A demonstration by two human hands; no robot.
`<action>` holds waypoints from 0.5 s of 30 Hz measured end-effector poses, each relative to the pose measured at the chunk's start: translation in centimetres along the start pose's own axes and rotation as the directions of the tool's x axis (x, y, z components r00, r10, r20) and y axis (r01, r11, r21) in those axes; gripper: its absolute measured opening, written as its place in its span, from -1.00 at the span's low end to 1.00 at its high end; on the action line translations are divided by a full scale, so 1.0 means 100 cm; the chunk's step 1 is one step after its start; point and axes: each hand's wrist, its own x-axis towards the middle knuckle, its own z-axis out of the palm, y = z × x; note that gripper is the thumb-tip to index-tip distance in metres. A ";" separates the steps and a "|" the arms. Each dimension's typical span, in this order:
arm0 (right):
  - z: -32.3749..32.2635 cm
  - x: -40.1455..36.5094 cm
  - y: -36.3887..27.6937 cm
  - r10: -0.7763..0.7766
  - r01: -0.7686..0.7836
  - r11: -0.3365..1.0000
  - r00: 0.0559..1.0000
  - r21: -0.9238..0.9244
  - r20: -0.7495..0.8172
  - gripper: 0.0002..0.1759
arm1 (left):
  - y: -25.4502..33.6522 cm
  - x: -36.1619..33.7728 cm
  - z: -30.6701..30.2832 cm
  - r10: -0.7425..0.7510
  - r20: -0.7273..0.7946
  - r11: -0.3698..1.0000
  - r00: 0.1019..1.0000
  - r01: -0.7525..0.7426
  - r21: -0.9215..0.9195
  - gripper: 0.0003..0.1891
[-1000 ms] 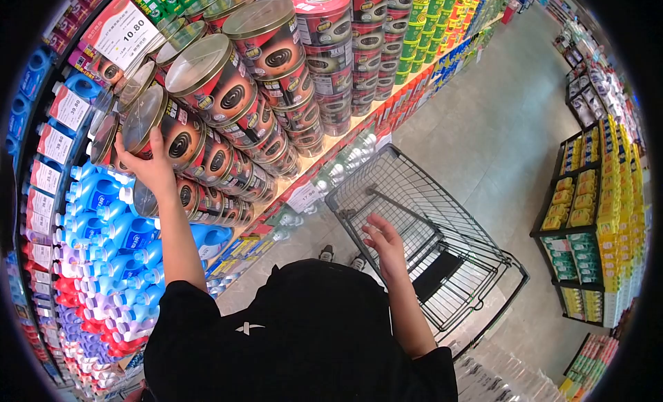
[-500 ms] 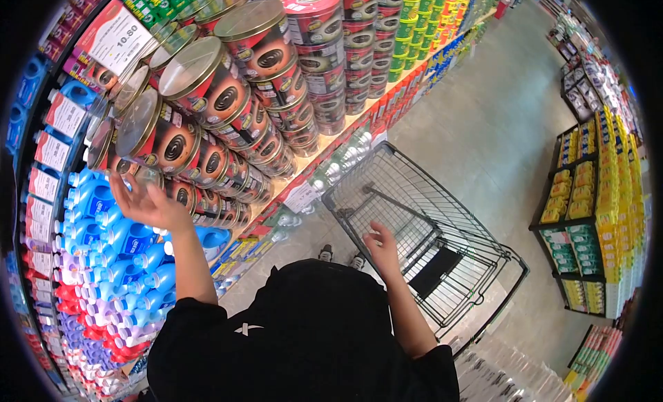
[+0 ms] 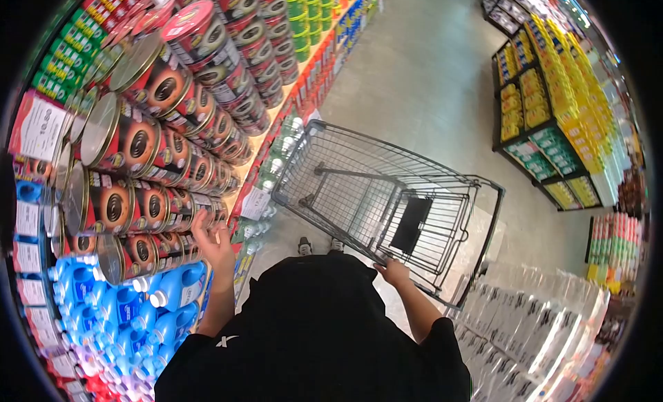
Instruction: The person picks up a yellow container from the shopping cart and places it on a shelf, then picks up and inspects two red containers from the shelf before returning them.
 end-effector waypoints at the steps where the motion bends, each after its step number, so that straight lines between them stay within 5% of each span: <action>1: -0.002 -0.006 0.008 0.021 -0.022 1.000 0.999 0.022 0.039 -0.29 | -0.006 -0.002 0.005 -0.045 0.056 0.999 0.997 0.044 0.011 -0.51; 4: 0.011 -0.012 0.019 0.048 -0.050 0.998 0.997 -0.032 -0.065 -0.33 | -0.055 -0.011 0.022 -0.214 0.234 0.977 0.948 0.210 0.043 -0.46; 7: 0.024 -0.010 0.021 0.102 -0.103 0.995 0.989 -0.001 -0.104 -0.38 | -0.111 -0.026 0.050 -0.237 0.473 0.958 0.849 0.123 0.258 -0.37; 11: 0.014 -0.027 0.010 0.111 -0.089 0.986 0.982 0.143 -0.155 -0.39 | -0.174 -0.055 0.098 -0.493 0.675 0.862 0.548 0.205 0.463 -0.22; 14: 0.006 -0.044 0.023 0.038 0.049 0.979 0.908 0.197 -0.416 -0.17 | -0.195 -0.067 0.132 -0.668 0.680 0.724 0.302 0.474 0.501 -0.13; 15: 0.004 -0.050 0.033 0.057 0.020 0.993 0.796 0.121 -0.603 -0.24 | -0.210 -0.073 0.141 -0.692 0.676 0.677 0.253 0.554 0.484 -0.12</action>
